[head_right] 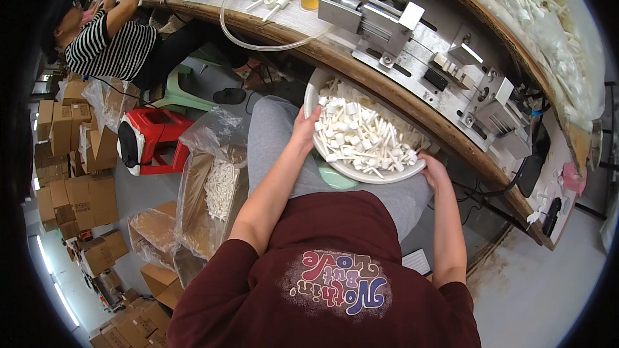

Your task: The recorder is using a specialized machine to assemble small white plastic components.

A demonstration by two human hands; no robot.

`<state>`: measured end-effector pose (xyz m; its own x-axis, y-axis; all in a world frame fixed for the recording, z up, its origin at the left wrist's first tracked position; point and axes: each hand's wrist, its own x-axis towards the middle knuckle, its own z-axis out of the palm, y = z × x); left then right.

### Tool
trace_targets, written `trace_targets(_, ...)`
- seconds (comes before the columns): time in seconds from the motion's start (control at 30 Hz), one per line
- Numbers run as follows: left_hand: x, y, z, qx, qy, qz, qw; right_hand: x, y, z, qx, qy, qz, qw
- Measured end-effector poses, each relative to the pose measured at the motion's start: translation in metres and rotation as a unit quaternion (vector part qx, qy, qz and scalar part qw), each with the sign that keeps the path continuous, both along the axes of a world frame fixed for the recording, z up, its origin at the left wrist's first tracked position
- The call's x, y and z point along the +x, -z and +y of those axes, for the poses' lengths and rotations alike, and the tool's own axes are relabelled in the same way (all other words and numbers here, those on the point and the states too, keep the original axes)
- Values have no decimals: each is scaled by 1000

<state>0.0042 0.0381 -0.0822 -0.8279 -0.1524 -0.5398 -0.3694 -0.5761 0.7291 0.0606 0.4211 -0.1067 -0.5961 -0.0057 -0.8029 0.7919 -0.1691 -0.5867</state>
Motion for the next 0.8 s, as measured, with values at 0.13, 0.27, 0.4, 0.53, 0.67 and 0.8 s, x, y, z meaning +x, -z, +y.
trace_targets(0.13,-3,3,-50,27,6,28,999,-10,-43,-60,21,19,43,999)
trace_targets(0.27,-6,-8,-96,34,-22,58,998,-14,-43,-107,-14,19,77,997)
trace_targets(0.4,-32,-26,-136,53,-18,75,996,-43,-53,-147,-12,8,103,995)
trace_targets(0.53,-57,-37,-171,16,-10,58,998,-60,-63,-180,-36,3,99,994)
trace_targets(0.67,-67,-29,-219,12,10,66,998,-62,-69,-224,-43,5,106,993)
trace_targets(0.8,-71,-20,-264,29,15,57,998,-55,-92,-264,-76,-17,82,994)
